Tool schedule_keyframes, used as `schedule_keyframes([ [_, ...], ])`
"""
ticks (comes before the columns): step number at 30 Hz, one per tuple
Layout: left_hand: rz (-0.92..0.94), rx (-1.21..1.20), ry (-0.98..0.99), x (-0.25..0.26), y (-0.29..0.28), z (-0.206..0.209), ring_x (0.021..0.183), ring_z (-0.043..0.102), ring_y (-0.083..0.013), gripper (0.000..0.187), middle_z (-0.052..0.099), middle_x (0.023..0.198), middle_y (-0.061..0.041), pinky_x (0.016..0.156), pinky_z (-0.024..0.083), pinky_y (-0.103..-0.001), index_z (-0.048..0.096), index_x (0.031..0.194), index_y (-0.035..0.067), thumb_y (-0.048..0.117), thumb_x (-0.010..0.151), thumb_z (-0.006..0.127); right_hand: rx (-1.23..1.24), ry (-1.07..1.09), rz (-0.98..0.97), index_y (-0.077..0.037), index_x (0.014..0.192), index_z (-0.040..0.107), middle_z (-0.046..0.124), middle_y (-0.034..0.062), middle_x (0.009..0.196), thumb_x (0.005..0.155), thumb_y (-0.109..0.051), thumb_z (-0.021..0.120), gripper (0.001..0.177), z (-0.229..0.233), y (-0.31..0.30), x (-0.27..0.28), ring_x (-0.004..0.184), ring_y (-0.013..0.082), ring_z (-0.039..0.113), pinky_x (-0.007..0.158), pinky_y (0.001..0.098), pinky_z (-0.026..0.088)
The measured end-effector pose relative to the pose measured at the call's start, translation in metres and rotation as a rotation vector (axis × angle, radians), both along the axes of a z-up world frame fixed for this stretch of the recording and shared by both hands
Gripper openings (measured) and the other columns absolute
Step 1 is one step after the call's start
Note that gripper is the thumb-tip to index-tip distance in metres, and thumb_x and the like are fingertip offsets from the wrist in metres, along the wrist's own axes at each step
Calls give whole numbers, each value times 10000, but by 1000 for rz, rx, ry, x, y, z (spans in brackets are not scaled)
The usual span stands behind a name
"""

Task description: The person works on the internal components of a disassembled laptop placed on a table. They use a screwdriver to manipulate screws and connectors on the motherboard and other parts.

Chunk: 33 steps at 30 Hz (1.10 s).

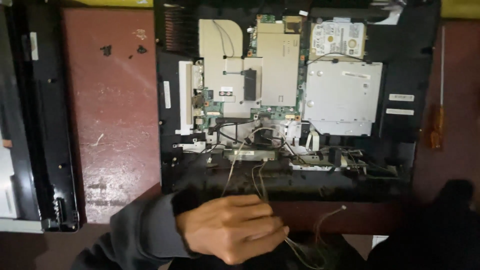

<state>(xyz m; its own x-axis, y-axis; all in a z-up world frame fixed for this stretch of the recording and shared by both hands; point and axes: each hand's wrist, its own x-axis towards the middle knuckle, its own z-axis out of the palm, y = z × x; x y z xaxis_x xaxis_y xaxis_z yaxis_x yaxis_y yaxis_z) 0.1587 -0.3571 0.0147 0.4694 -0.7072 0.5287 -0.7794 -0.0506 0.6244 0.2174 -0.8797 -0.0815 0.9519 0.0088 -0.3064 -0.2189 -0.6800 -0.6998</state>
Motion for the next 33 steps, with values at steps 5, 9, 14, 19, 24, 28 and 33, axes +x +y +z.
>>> schedule_keyframes([
  [5, 5, 26, -15, -7, 0, -1, 1039, 676, -324, 250, 661, 1349, -213, 847, 524, -387, 690, 1251, -43, 61, 1139, 493, -165, -630, 988, -56, 1071, 736, 735, 93, 1050, 826, -158, 832, 282, 115, 208, 11, 917, 216, 701, 866, 329, 611],
  [9, 120, 18, -70, -5, 15, -8, 992, 671, -266, 150, 729, 1171, -185, 804, 440, -339, 719, 1184, -28, 73, 1090, 660, 196, -598, 948, -16, 973, 724, 713, 112, 1029, 865, -54, 775, 125, 98, 262, 8, 860, 257, 686, 800, 435, 548],
  [14, 604, 477, -59, -13, 42, -30, 1000, 589, -303, 332, 629, 1101, -116, 827, 441, -438, 637, 1210, 59, 338, 1032, 676, 27, -577, 1007, -63, 1016, 758, 728, 97, 946, 868, -268, 838, 265, 73, 277, -8, 892, 280, 661, 799, 433, 535],
  [19, 764, 579, -126, -24, 29, -37, 831, 526, -286, 181, 574, 905, -88, 715, 387, -400, 591, 945, 88, 254, 970, 660, -58, -601, 1023, -88, 948, 726, 681, 70, 859, 916, -333, 800, 258, 56, 282, -20, 835, 252, 635, 796, 415, 512],
  [24, 727, 428, -4, -22, 47, -27, 737, 554, -206, 102, 667, 873, -56, 668, 439, -351, 653, 923, 93, 7, 896, 701, -38, -621, 1052, -73, 941, 723, 683, 83, 873, 939, -212, 770, 147, 52, 281, -25, 848, 253, 631, 775, 407, 491],
  [28, 718, 139, 244, -1, 79, 12, 731, 700, -237, 109, 712, 897, -153, 652, 610, -340, 690, 1059, -31, -13, 954, 715, 61, -546, 1059, -67, 1036, 721, 675, 82, 955, 950, -142, 724, 114, 49, 276, -28, 889, 260, 607, 800, 441, 471],
  [33, 1044, 150, 99, 13, 139, -3, 476, 392, -95, 138, 562, 649, -37, 458, 271, -257, 698, 970, 19, 58, 1103, 696, 51, -538, 1042, -61, 1027, 726, 688, 93, 948, 954, -146, 713, 113, 53, 269, -29, 879, 263, 620, 807, 457, 489],
])
